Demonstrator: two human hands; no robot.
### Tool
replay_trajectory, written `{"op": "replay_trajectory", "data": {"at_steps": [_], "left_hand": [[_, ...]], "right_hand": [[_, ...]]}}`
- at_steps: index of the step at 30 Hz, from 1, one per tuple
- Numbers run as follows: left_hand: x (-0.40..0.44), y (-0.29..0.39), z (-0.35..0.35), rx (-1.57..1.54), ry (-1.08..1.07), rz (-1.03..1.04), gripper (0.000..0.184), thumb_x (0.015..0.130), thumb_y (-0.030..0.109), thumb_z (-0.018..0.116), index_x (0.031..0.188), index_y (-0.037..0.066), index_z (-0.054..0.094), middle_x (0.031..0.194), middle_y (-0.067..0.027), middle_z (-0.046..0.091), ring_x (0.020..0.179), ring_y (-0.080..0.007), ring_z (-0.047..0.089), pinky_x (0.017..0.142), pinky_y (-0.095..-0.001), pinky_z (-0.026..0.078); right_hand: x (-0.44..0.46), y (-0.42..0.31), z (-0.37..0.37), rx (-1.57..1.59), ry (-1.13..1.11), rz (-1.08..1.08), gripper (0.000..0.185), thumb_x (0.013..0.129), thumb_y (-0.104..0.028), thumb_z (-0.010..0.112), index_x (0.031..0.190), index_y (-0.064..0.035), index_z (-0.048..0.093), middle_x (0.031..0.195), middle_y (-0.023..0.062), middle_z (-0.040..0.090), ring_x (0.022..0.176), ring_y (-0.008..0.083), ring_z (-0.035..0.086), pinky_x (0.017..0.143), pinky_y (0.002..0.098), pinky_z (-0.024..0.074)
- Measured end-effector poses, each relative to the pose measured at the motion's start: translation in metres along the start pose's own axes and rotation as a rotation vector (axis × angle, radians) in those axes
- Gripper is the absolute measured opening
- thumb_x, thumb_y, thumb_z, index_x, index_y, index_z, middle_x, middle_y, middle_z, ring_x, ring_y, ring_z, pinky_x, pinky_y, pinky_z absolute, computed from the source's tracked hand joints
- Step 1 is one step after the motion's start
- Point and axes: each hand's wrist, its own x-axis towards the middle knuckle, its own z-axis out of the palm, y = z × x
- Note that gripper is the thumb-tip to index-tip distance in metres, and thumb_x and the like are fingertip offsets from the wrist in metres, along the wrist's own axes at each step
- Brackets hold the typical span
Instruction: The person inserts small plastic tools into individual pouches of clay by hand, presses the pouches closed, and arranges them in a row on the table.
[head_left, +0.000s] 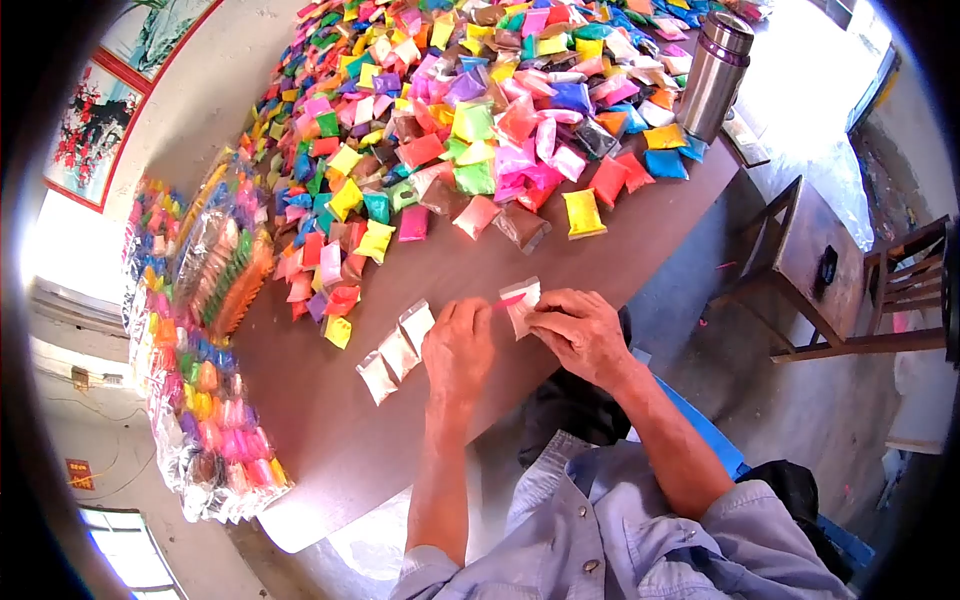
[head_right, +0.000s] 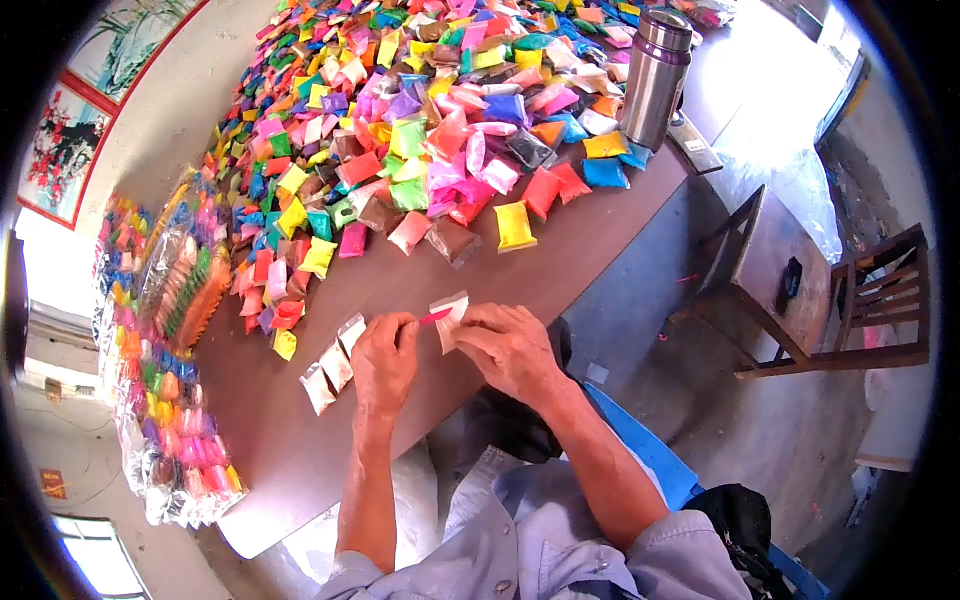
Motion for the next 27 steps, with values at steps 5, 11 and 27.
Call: {"op": "replay_trajectory", "data": {"at_steps": [5,11,27], "left_hand": [[-0.003,0.017,0.003,-0.179,-0.017,0.010,0.009,0.093,0.009,0.069,0.098,0.002,0.070,0.094,-0.0165,0.071,0.082,-0.0368,0.069,0.073,-0.0425,0.055],[0.014,0.009,0.012,-0.005,-0.083,0.086,0.011,0.093,0.011,0.069,0.098,0.002,0.071,0.094,-0.0176,0.072,0.084,-0.0386,0.069,0.074,-0.0445,0.054],[0.037,0.011,0.011,0.046,-0.188,0.147,0.015,0.094,0.017,0.066,0.100,0.005,0.073,0.096,-0.0140,0.072,0.087,-0.0385,0.069,0.077,-0.0483,0.054]], "right_hand": [[0.002,0.000,-0.003,0.018,0.016,-0.009,0.015,0.081,-0.009,0.081,0.095,-0.0113,0.077,0.105,0.0035,0.072,0.092,0.0247,0.070,0.075,0.0376,0.0512],[-0.001,0.004,0.001,0.009,0.017,-0.008,0.016,0.080,-0.007,0.079,0.096,-0.0110,0.076,0.104,0.0034,0.072,0.092,0.0246,0.069,0.074,0.0374,0.0504],[0.001,0.006,0.001,0.071,0.039,0.016,0.012,0.083,-0.009,0.079,0.095,-0.0113,0.077,0.104,0.0037,0.073,0.090,0.0252,0.070,0.073,0.0370,0.0522]]}}
